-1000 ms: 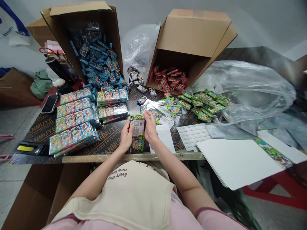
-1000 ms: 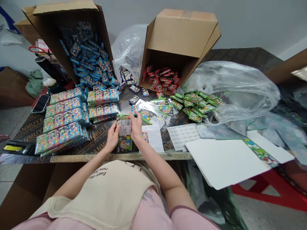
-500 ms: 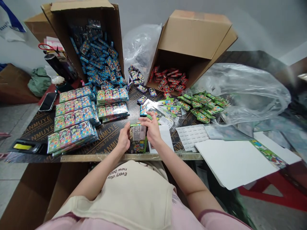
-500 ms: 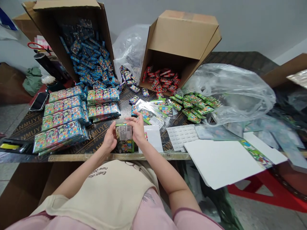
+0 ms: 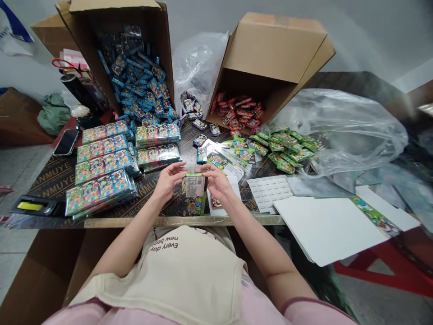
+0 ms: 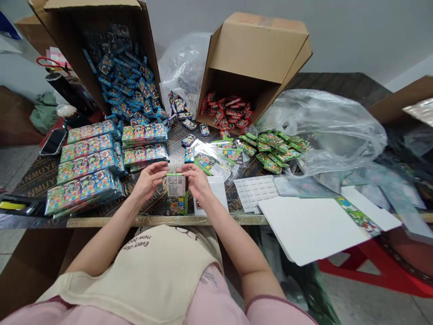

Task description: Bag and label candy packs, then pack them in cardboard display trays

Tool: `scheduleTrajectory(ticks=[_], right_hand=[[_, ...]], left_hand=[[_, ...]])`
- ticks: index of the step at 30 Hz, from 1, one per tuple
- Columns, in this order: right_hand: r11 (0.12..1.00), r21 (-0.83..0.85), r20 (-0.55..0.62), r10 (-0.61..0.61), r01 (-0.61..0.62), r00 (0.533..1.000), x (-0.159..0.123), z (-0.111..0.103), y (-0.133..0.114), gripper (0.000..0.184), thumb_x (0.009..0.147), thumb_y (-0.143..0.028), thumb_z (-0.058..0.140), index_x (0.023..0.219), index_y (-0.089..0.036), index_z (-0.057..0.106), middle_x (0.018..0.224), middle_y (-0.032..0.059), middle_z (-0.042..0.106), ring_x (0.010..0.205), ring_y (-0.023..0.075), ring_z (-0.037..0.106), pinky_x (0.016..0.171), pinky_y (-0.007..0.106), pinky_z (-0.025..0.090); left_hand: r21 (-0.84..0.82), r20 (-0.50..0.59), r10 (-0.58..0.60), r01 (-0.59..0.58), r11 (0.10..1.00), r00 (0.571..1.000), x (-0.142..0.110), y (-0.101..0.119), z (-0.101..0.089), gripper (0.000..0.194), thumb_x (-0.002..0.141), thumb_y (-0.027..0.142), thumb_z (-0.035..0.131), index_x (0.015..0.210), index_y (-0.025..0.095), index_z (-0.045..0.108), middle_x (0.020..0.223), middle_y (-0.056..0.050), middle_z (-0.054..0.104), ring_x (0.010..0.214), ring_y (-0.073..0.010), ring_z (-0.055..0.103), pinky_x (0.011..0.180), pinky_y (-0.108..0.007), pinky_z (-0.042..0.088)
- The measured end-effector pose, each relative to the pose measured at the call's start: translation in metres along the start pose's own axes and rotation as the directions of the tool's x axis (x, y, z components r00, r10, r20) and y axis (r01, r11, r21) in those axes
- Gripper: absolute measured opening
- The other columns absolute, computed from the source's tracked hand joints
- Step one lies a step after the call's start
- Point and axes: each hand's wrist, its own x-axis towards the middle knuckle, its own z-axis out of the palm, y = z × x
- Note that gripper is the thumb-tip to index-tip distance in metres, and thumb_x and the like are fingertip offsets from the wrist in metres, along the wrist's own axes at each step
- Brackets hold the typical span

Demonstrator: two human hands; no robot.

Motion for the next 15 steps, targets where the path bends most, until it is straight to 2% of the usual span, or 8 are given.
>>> scheduleTrajectory(ticks=[2,4,6,8,10,13,15], right_hand=[[0.983,-0.103,0.016,-0.153,0.154,0.988,-0.001,-0.001,0.002,0.014,0.058,-0.015,0.072,0.069,-0.02,0.065,0.077,0.0003,0.073,0.072,0.0159,0.067,0.074,0.031,0.052],[0.915,-0.237,0.048,-0.324,0.326,0.945,-0.005,-0.002,0.004,0.008,0.063,-0.021,0.075,0.069,-0.02,0.069,0.08,0.002,0.074,0.081,0.0184,0.068,0.083,0.035,0.051],[0.838,-0.345,0.104,-0.414,0.423,0.904,-0.01,-0.003,0.005,0.008,0.066,-0.026,0.076,0.072,-0.021,0.073,0.086,0.0043,0.075,0.088,0.021,0.069,0.087,0.038,0.051],[0.793,-0.404,0.134,-0.442,0.456,0.887,-0.014,-0.005,0.004,0.009,0.068,-0.029,0.076,0.073,-0.022,0.075,0.09,0.0053,0.076,0.092,0.0223,0.069,0.088,0.038,0.051],[0.776,-0.442,0.116,-0.449,0.451,0.886,-0.015,-0.006,0.003,0.011,0.069,-0.032,0.077,0.075,-0.022,0.076,0.088,0.0048,0.076,0.089,0.0216,0.069,0.087,0.038,0.052],[0.778,-0.479,0.076,-0.424,0.406,0.903,-0.013,-0.004,-0.002,0.019,0.066,-0.036,0.079,0.077,-0.021,0.076,0.081,0.0032,0.075,0.077,0.0187,0.067,0.078,0.034,0.053],[0.787,-0.488,0.08,-0.392,0.378,0.917,-0.01,-0.001,-0.006,0.022,0.064,-0.038,0.08,0.075,-0.02,0.075,0.076,0.0023,0.073,0.07,0.0165,0.065,0.071,0.032,0.052]], left_hand=[[0.146,0.036,0.1,-0.104,0.984,0.994,0.002,0.007,-0.003,0.022,0.056,0.024,0.081,0.076,0.017,0.076,0.075,-0.003,0.071,0.07,-0.0131,0.063,0.069,-0.025,0.049],[0.305,0.131,0.211,-0.242,0.921,0.969,0.002,0.015,-0.005,0.011,0.059,0.024,0.078,0.067,0.017,0.075,0.073,-0.004,0.071,0.072,-0.0155,0.064,0.072,-0.028,0.051],[0.421,0.233,0.261,-0.339,0.841,0.937,0.001,0.02,-0.007,0.009,0.062,0.025,0.076,0.067,0.018,0.076,0.076,-0.006,0.072,0.075,-0.0178,0.066,0.072,-0.03,0.052],[0.486,0.272,0.257,-0.363,0.795,0.927,0.0,0.024,-0.007,0.012,0.064,0.029,0.076,0.065,0.017,0.075,0.077,-0.008,0.073,0.073,-0.0185,0.066,0.07,-0.03,0.053],[0.528,0.248,0.233,-0.333,0.782,0.94,0.002,0.026,-0.007,0.017,0.063,0.032,0.078,0.065,0.015,0.075,0.073,-0.008,0.073,0.068,-0.0181,0.066,0.066,-0.029,0.052],[0.559,0.214,0.17,-0.263,0.786,0.962,0.007,0.029,-0.007,0.023,0.059,0.033,0.08,0.072,0.014,0.075,0.069,-0.006,0.073,0.062,-0.017,0.064,0.062,-0.028,0.051],[0.57,0.239,0.14,-0.255,0.781,0.961,0.01,0.032,-0.008,0.024,0.062,0.034,0.079,0.075,0.014,0.076,0.07,-0.006,0.073,0.062,-0.0167,0.064,0.063,-0.028,0.051]])
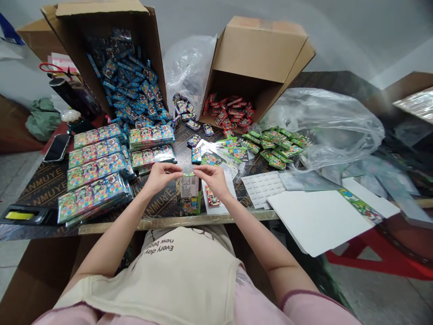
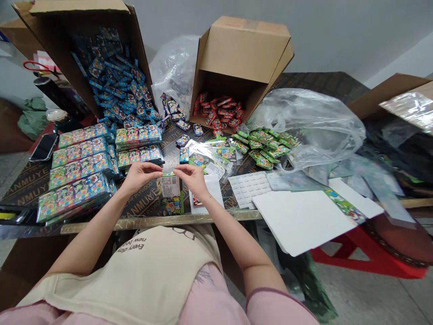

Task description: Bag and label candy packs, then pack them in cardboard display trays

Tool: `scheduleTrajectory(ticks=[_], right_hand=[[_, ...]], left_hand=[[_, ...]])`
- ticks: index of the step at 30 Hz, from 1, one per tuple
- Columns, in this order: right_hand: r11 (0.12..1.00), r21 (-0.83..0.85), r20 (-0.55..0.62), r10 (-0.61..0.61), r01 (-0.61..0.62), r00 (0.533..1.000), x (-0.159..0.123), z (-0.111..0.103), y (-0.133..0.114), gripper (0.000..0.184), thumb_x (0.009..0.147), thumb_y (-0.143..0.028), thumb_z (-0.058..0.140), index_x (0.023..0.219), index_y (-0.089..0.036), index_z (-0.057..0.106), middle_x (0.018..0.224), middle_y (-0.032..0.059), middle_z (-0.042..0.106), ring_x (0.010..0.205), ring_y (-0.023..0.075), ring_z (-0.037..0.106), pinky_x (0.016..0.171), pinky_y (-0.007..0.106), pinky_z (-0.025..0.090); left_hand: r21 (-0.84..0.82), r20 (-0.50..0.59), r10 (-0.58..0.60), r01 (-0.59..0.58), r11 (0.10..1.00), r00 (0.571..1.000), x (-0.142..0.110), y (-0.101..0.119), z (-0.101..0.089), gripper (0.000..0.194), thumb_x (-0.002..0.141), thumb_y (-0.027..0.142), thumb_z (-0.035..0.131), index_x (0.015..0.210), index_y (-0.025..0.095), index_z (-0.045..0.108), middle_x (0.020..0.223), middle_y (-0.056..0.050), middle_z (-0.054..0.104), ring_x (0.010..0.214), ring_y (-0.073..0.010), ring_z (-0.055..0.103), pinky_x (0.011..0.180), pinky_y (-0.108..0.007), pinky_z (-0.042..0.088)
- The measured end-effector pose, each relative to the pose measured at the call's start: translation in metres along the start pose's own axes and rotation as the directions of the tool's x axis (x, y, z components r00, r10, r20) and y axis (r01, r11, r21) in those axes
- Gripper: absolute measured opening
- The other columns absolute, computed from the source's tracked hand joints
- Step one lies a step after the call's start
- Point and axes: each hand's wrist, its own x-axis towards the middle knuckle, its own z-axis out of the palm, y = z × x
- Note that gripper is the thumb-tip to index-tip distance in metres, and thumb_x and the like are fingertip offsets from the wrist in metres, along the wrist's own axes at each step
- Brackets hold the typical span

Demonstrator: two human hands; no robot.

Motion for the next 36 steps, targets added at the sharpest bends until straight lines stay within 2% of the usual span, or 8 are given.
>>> scheduleTrajectory(ticks=[9,16,18,21,24,26,31,36], right_hand=[[0.995,-0.062,0.102,-0.069,0.076,0.992,0.002,-0.005,-0.001,0.026,0.068,-0.044,0.077,0.068,-0.019,0.07,0.067,0.0018,0.069,0.063,0.0157,0.062,0.065,0.03,0.05],[0.885,-0.248,0.285,-0.322,0.394,0.903,-0.009,-0.029,0.007,0.034,0.093,-0.047,0.048,0.094,-0.025,0.074,0.109,0.0067,0.072,0.106,0.021,0.064,0.097,0.04,0.046],[0.86,-0.327,0.286,-0.304,0.391,0.909,-0.001,-0.049,0.016,0.035,0.094,-0.046,0.045,0.109,-0.026,0.069,0.126,0.0069,0.064,0.119,0.0216,0.056,0.102,0.041,0.042],[0.747,-0.614,0.111,-0.236,0.253,0.965,0.014,-0.088,0.039,0.037,0.088,-0.042,0.056,0.118,-0.023,0.063,0.127,0.0114,0.06,0.121,0.0261,0.051,0.1,0.044,0.04],[0.507,-0.862,-0.04,-0.08,0.006,0.996,0.02,-0.118,0.065,0.036,0.074,-0.035,0.07,0.106,-0.019,0.067,0.115,0.0155,0.059,0.113,0.0331,0.049,0.094,0.049,0.038],[0.44,-0.896,-0.072,-0.014,-0.059,0.997,0.018,-0.128,0.077,0.025,0.069,-0.031,0.072,0.09,-0.019,0.067,0.109,0.0147,0.059,0.109,0.0343,0.048,0.09,0.048,0.036],[0.561,-0.827,-0.091,-0.072,-0.035,0.993,0.005,-0.127,0.073,0.012,0.079,-0.027,0.058,0.072,-0.019,0.054,0.081,0.0066,0.062,0.085,0.0242,0.056,0.081,0.037,0.039],[0.797,-0.581,-0.146,-0.301,0.165,0.942,-0.014,-0.109,0.041,0.015,0.085,-0.034,0.057,0.076,-0.023,0.052,0.08,0.0021,0.065,0.081,0.0204,0.061,0.078,0.033,0.045]], left_hand=[[0.252,0.039,0.292,-0.292,0.922,0.956,-0.009,0.004,0.003,0.011,0.074,0.024,0.068,0.068,0.016,0.072,0.073,-0.006,0.07,0.068,-0.0162,0.064,0.061,-0.026,0.049],[0.425,0.178,0.505,-0.529,0.735,0.844,-0.014,0.0,0.014,0.017,0.087,0.026,0.059,0.085,0.019,0.074,0.078,-0.005,0.063,0.071,-0.0148,0.059,0.065,-0.027,0.046],[0.477,0.202,0.505,-0.535,0.697,0.839,-0.013,-0.003,0.018,0.022,0.09,0.028,0.054,0.096,0.022,0.075,0.08,-0.004,0.06,0.074,-0.0154,0.056,0.065,-0.027,0.045],[0.527,0.144,0.478,-0.476,0.704,0.866,-0.006,-0.015,0.019,0.024,0.09,0.033,0.055,0.095,0.023,0.076,0.078,-0.004,0.057,0.072,-0.0157,0.054,0.064,-0.028,0.043],[0.603,0.017,0.371,-0.306,0.737,0.928,0.01,-0.037,0.015,0.024,0.087,0.032,0.055,0.09,0.02,0.076,0.076,-0.005,0.058,0.07,-0.017,0.055,0.065,-0.029,0.044],[0.68,-0.022,0.259,-0.176,0.711,0.966,0.021,-0.054,0.012,0.025,0.086,0.028,0.054,0.092,0.018,0.076,0.079,-0.007,0.06,0.072,-0.0196,0.058,0.068,-0.032,0.045],[0.784,0.07,0.109,-0.122,0.609,0.992,0.021,-0.077,0.021,0.022,0.079,0.02,0.061,0.097,0.018,0.073,0.1,-0.014,0.067,0.098,-0.0299,0.061,0.087,-0.04,0.045],[0.441,0.043,0.146,-0.15,0.885,0.988,0.005,-0.062,0.057,0.051,0.077,0.041,0.07,0.122,0.017,0.062,0.124,-0.017,0.063,0.116,-0.031,0.057,0.101,-0.044,0.04]])
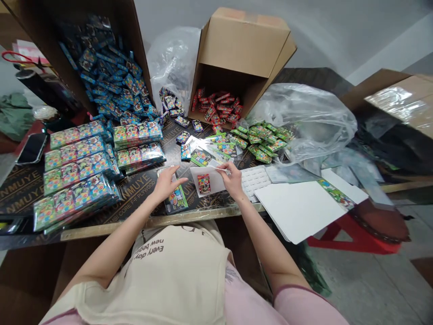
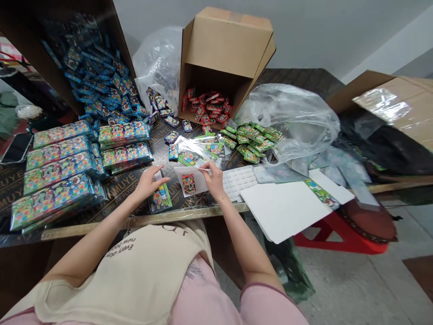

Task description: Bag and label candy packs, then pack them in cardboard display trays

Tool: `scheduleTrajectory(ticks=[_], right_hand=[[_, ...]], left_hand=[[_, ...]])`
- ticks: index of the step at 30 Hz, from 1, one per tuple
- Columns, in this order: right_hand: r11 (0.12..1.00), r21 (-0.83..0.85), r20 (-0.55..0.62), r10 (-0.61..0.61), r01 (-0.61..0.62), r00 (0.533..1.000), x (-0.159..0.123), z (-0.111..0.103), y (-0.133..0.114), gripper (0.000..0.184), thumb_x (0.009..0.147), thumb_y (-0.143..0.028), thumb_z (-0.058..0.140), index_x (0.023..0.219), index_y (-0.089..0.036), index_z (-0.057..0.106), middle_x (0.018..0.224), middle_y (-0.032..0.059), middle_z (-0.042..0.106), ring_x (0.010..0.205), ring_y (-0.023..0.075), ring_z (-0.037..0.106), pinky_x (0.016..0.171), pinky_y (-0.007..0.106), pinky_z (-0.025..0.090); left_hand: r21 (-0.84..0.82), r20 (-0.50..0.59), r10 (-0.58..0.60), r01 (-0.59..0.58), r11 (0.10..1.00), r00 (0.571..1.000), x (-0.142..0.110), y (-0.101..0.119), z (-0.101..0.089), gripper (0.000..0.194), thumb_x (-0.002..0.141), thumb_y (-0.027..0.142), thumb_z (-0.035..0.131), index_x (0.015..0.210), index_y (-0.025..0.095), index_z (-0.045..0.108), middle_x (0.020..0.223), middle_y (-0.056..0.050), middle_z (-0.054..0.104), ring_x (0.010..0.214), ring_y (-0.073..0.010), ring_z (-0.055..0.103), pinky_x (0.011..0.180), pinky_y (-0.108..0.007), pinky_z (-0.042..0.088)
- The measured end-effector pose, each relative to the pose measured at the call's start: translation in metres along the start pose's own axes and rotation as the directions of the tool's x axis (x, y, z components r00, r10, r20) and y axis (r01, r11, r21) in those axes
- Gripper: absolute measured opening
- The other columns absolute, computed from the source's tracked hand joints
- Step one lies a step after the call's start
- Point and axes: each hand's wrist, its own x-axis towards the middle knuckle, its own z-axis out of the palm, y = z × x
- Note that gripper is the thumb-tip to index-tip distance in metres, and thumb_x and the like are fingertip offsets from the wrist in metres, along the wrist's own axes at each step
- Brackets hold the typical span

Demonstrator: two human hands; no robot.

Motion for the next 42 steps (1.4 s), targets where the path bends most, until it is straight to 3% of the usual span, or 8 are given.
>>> scheduleTrajectory(ticks=[6,11,15,20,27,31,35,42], right_hand=[[0.961,0.232,-0.041,-0.147,0.153,0.988,-0.014,-0.007,-0.047,0.017,0.084,-0.036,0.064,0.078,-0.025,0.052,0.092,0.0037,0.071,0.091,0.0219,0.065,0.088,0.04,0.048],[0.914,0.405,0.063,-0.061,0.031,0.996,-0.015,-0.008,-0.055,0.064,0.065,-0.061,0.075,0.114,-0.026,0.052,0.123,0.009,0.062,0.116,0.0267,0.057,0.101,0.043,0.043],[0.895,0.445,0.058,0.002,-0.027,0.998,-0.017,-0.003,-0.05,0.042,0.077,-0.057,0.067,0.104,-0.024,0.063,0.106,0.0069,0.067,0.105,0.0248,0.06,0.097,0.04,0.044],[0.87,0.466,0.218,0.065,-0.163,0.974,-0.016,-0.006,-0.052,0.039,0.075,-0.047,0.07,0.107,-0.025,0.065,0.101,0.0046,0.068,0.091,0.0223,0.063,0.084,0.036,0.049],[0.909,0.405,0.456,-0.105,-0.101,0.884,-0.009,0.003,-0.063,0.05,0.079,-0.046,0.067,0.124,-0.025,0.058,0.116,0.0065,0.065,0.103,0.0226,0.061,0.094,0.038,0.046],[0.956,0.29,0.127,-0.079,0.04,0.989,-0.012,0.018,-0.068,0.043,0.091,-0.049,0.051,0.128,-0.028,0.055,0.131,0.0081,0.058,0.122,0.0242,0.052,0.107,0.043,0.037],[0.953,0.3,0.174,-0.1,0.044,0.98,-0.025,0.03,-0.078,0.052,0.083,-0.052,0.061,0.128,-0.026,0.056,0.121,0.0077,0.064,0.111,0.0245,0.06,0.1,0.041,0.044],[0.975,0.206,0.23,0.034,-0.083,0.973,-0.024,0.024,-0.084,0.027,0.08,-0.024,0.061,0.106,-0.024,0.07,0.109,0.0046,0.071,0.103,0.0233,0.065,0.094,0.038,0.048]], left_hand=[[-0.392,-0.054,0.055,-0.072,0.917,0.997,0.0,0.039,0.003,0.031,0.082,0.043,0.064,0.1,0.02,0.073,0.104,-0.008,0.072,0.1,-0.0242,0.065,0.092,-0.037,0.046],[-0.237,-0.231,0.157,-0.212,0.948,0.96,-0.007,0.046,-0.013,0.027,0.089,0.039,0.053,0.083,0.023,0.074,0.091,-0.007,0.074,0.09,-0.0223,0.065,0.089,-0.038,0.047],[-0.164,-0.218,0.235,-0.273,0.948,0.947,-0.014,0.046,-0.019,0.025,0.086,0.039,0.055,0.079,0.024,0.074,0.094,-0.008,0.074,0.095,-0.0229,0.065,0.103,-0.044,0.039],[-0.63,0.215,-0.014,0.15,0.762,0.977,-0.026,0.054,-0.026,0.045,0.074,0.061,0.06,0.068,0.018,0.072,0.081,-0.01,0.073,0.082,-0.0261,0.067,0.08,-0.04,0.051],[-0.638,0.732,-0.065,0.716,0.285,0.678,-0.035,0.068,-0.017,0.03,0.049,0.03,0.087,0.066,0.013,0.069,0.058,-0.001,0.063,0.046,-0.0071,0.051,0.048,-0.021,0.041],[-0.807,0.462,-0.306,0.538,0.245,0.833,-0.031,0.072,-0.009,0.033,0.05,0.032,0.086,0.065,0.014,0.063,0.057,0.0,0.062,0.047,-0.008,0.054,0.049,-0.022,0.043],[-0.847,0.252,-0.434,0.413,0.333,0.865,-0.026,0.07,-0.004,0.039,0.051,0.04,0.085,0.068,0.014,0.06,0.063,-0.001,0.064,0.057,-0.012,0.06,0.058,-0.026,0.049],[-0.275,-0.494,-0.1,-0.046,0.96,0.864,-0.029,0.066,-0.028,0.07,0.061,0.048,0.081,0.12,0.021,0.056,0.129,-0.013,0.056,0.123,-0.0286,0.05,0.106,-0.046,0.036]])
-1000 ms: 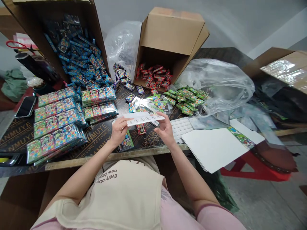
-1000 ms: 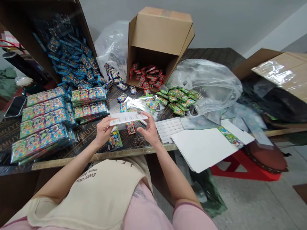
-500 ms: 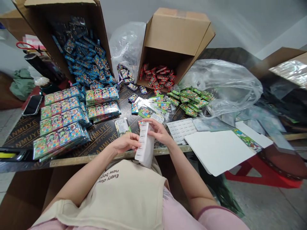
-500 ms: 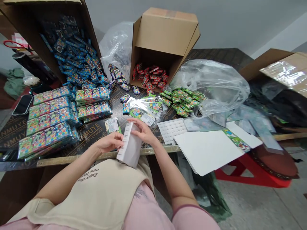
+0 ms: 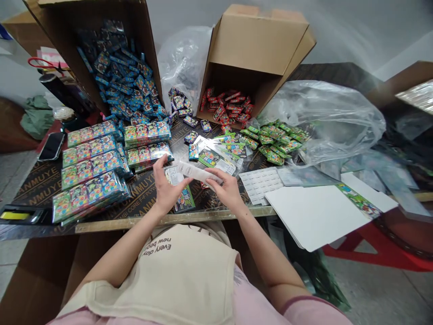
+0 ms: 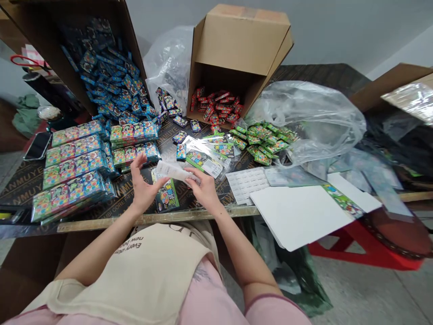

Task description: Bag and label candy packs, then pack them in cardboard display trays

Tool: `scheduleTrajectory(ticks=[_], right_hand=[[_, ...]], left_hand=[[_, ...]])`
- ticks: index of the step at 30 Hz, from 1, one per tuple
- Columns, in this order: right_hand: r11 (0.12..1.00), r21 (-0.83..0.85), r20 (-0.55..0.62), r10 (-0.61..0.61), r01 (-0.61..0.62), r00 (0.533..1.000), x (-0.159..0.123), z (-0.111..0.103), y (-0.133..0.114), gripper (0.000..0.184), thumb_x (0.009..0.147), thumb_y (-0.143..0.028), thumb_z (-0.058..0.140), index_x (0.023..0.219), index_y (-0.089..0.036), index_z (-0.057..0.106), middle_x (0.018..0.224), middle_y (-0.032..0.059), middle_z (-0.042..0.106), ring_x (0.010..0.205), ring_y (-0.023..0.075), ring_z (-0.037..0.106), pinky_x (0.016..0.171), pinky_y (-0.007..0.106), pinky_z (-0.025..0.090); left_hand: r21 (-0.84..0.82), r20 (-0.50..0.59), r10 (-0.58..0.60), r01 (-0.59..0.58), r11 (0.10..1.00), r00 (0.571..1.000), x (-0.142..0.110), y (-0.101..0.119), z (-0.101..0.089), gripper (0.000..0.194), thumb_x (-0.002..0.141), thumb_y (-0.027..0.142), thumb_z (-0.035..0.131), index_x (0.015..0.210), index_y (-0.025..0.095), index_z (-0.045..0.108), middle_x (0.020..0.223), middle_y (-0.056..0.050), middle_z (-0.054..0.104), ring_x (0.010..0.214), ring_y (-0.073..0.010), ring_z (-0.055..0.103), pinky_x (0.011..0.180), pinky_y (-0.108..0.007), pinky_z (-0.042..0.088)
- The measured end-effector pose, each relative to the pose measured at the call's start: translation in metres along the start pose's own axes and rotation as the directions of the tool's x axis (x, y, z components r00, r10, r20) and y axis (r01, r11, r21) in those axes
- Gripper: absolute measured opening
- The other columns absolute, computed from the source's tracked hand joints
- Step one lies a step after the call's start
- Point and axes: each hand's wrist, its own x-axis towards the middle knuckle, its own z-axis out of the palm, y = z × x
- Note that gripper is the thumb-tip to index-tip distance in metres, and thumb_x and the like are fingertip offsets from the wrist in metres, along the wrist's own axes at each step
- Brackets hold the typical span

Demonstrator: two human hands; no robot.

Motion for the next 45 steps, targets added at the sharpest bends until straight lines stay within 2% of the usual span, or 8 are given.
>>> scheduleTrajectory(ticks=[3,6,11,20,24,34,40,45], right_hand=[[1.0,0.01,0.213,-0.01,0.008,0.977,0.003,-0.01,-0.003,0.028,0.077,-0.02,0.063,0.103,-0.024,0.07,0.107,0.0041,0.071,0.106,0.0246,0.063,0.096,0.04,0.045],[0.999,0.03,0.264,0.032,-0.042,0.964,0.003,-0.013,-0.007,0.024,0.073,-0.023,0.067,0.097,-0.022,0.07,0.097,0.0035,0.071,0.087,0.021,0.065,0.08,0.033,0.049],[0.977,0.088,0.339,0.154,-0.194,0.928,0.003,-0.014,-0.01,0.019,0.074,-0.034,0.067,0.067,-0.017,0.062,0.058,-0.0031,0.055,0.05,0.009,0.044,0.047,0.022,0.031],[0.979,0.104,0.356,0.13,-0.178,0.925,0.006,-0.015,-0.003,0.02,0.074,-0.036,0.07,0.076,-0.016,0.068,0.07,0.0008,0.065,0.06,0.0119,0.053,0.055,0.024,0.04],[1.0,0.025,0.243,0.0,-0.006,0.97,0.006,-0.018,-0.001,0.014,0.082,-0.031,0.064,0.081,-0.018,0.071,0.077,0.0024,0.069,0.069,0.0152,0.06,0.062,0.027,0.047],[0.876,-0.141,0.101,-0.45,0.461,0.887,0.004,-0.02,0.006,0.017,0.089,-0.024,0.058,0.086,-0.027,0.074,0.117,0.0055,0.069,0.097,0.02,0.063,0.086,0.041,0.051],[0.96,0.121,0.009,-0.254,0.251,0.967,0.007,-0.018,0.004,0.012,0.09,-0.031,0.057,0.092,-0.025,0.067,0.121,0.0057,0.065,0.114,0.022,0.059,0.097,0.042,0.047],[0.955,-0.101,0.106,-0.27,0.28,0.957,0.01,-0.01,0.005,0.052,0.087,-0.029,0.062,0.137,-0.03,0.045,0.113,0.004,0.069,0.11,0.0228,0.06,0.101,0.046,0.04]], left_hand=[[0.179,0.348,0.188,-0.262,0.948,0.919,0.008,0.002,-0.009,0.043,0.065,0.038,0.08,0.104,0.024,0.067,0.112,-0.007,0.067,0.115,-0.029,0.055,0.116,-0.056,0.01],[0.175,0.559,0.041,-0.166,0.97,0.828,0.012,0.0,-0.01,0.007,0.071,0.027,0.075,0.07,0.023,0.069,0.068,0.002,0.068,0.074,-0.0194,0.062,0.114,-0.057,0.014],[0.127,0.627,-0.117,0.047,0.991,0.77,0.013,-0.004,-0.008,0.019,0.074,0.032,0.07,0.059,0.02,0.068,0.057,0.003,0.065,0.059,-0.0156,0.058,0.11,-0.05,0.028],[0.088,0.692,-0.178,0.162,0.983,0.7,0.012,-0.002,-0.013,0.024,0.075,0.038,0.066,0.065,0.017,0.069,0.054,0.001,0.064,0.057,-0.0143,0.057,0.089,-0.037,0.045],[0.017,0.625,-0.32,0.397,0.918,0.712,0.011,-0.008,-0.017,0.027,0.063,0.039,0.076,0.07,0.014,0.067,0.058,0.001,0.063,0.049,-0.012,0.054,0.053,-0.024,0.041],[-0.161,0.683,-0.557,0.841,0.516,0.472,0.008,-0.013,-0.016,0.042,0.048,0.043,0.086,0.067,0.01,0.068,0.056,-0.002,0.064,0.046,-0.0093,0.052,0.047,-0.021,0.036],[-0.158,0.614,-0.569,0.791,0.591,0.547,0.005,-0.015,-0.015,0.041,0.049,0.044,0.084,0.064,0.01,0.067,0.052,0.0,0.061,0.043,-0.0077,0.047,0.046,-0.02,0.032],[-0.093,0.603,-0.533,0.716,0.692,0.593,0.002,-0.013,-0.013,0.041,0.053,0.047,0.081,0.065,0.01,0.067,0.05,0.001,0.058,0.043,-0.0072,0.044,0.046,-0.02,0.028]])
